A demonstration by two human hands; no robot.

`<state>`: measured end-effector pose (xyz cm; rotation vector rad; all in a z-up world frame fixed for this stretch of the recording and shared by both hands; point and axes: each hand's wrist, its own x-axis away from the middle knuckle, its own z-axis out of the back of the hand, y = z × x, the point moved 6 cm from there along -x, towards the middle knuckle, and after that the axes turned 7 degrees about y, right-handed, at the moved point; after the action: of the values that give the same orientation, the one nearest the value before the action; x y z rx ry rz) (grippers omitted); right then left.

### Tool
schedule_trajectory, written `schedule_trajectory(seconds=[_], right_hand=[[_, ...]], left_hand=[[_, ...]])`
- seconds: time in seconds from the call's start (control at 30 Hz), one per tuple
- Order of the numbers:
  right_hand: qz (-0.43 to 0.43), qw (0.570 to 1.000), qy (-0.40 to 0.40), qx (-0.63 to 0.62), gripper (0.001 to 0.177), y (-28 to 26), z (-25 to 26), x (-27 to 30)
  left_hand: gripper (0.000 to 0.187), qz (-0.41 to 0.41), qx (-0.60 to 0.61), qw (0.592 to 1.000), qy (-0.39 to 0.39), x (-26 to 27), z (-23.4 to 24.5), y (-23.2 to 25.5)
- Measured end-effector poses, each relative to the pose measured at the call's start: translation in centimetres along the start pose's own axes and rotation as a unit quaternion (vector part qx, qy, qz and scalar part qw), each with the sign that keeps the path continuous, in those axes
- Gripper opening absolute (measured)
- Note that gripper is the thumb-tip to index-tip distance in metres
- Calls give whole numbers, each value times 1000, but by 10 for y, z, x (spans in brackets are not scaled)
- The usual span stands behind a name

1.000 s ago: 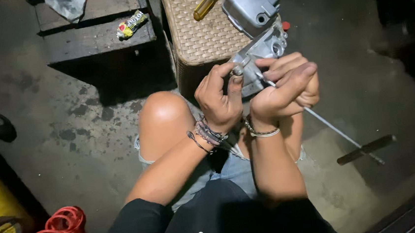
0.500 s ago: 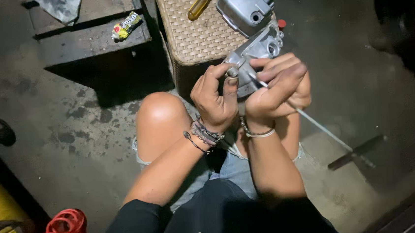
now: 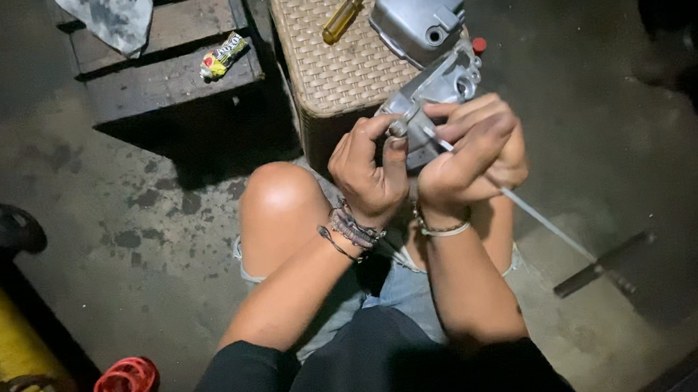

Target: The person uses a T-handle wrench to tighten or loosen bolts on a metal engine component held in their hands, then sets the tool down and handles the component by hand.

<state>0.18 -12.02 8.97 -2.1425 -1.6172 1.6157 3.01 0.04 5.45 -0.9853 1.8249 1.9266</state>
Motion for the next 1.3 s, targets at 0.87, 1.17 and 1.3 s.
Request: schedule_trajectory(seconds=[0.87, 1.17, 1.3], right_hand=[[39, 999, 18, 28, 58, -1, -3, -2], [24, 999, 18, 16, 58, 5, 3, 0], [12, 1000, 7, 1, 59, -3, -2, 6]], left_hand=[[30, 21, 17, 1000, -5, 8, -2, -14], [33, 8, 24, 1000, 5, 9, -1, -11], [32, 17, 35, 999, 15, 10, -1, -13]])
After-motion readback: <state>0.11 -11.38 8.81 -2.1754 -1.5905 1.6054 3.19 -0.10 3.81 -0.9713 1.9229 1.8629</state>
